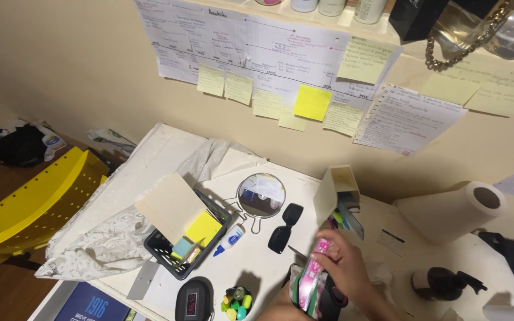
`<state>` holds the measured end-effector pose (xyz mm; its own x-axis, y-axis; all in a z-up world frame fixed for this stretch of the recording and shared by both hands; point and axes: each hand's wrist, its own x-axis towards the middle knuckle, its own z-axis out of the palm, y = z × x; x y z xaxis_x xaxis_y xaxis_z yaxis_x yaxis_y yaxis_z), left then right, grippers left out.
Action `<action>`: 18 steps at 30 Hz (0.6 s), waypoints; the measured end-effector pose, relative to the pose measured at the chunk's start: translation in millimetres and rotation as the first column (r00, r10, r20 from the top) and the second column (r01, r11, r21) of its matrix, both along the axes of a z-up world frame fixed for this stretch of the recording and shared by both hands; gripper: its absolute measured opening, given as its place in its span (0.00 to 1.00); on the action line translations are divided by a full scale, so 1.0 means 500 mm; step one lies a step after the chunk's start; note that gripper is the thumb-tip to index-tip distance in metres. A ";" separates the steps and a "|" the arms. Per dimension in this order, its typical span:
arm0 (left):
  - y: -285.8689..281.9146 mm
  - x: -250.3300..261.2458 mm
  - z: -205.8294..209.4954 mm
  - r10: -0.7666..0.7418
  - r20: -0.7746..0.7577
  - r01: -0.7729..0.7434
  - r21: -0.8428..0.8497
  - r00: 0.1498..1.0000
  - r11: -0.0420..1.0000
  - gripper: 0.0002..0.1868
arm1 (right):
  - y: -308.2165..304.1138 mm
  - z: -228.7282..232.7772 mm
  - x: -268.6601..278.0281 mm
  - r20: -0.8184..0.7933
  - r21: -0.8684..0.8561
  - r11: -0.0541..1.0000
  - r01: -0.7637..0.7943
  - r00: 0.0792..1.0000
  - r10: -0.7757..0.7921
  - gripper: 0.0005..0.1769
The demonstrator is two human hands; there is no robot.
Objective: The person organizes stationery items on a cluttered desk. They pick up pens and highlighters from a pencil case and place them into a small wooden organizer. They also move a ruler and other small items into the organizer.
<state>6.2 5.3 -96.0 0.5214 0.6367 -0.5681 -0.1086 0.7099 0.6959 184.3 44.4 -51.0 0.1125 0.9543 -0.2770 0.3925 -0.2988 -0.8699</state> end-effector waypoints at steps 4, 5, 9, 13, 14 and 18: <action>0.001 -0.001 0.049 -0.047 0.104 0.029 0.162 0.993 0.986 0.59 | -0.021 0.023 -0.018 -0.019 -0.168 0.979 -0.116 0.993 0.114 0.16; 0.003 0.002 0.050 -0.017 0.045 0.010 0.147 0.999 0.989 0.57 | -0.023 -0.019 -0.010 -0.046 -0.118 0.972 -0.203 0.979 0.199 0.23; 0.013 -0.007 0.059 0.069 0.005 -0.070 0.147 0.998 0.987 0.52 | -0.026 -0.113 0.006 0.102 0.020 0.949 -0.316 0.944 0.312 0.25; 0.012 -0.005 0.051 0.035 -0.228 -0.007 0.120 0.973 0.993 0.59 | -0.020 -0.168 0.024 0.025 0.151 0.924 -0.350 0.936 0.351 0.20; 0.014 -0.002 0.035 0.062 -0.187 -0.028 0.182 0.980 0.983 0.57 | -0.025 -0.162 0.014 0.031 0.116 0.932 -0.344 0.939 0.343 0.19; 0.021 0.018 0.030 0.167 0.015 -0.167 0.172 0.986 0.971 0.56 | -0.035 -0.092 -0.029 0.140 -0.029 0.999 -0.025 0.990 0.029 0.20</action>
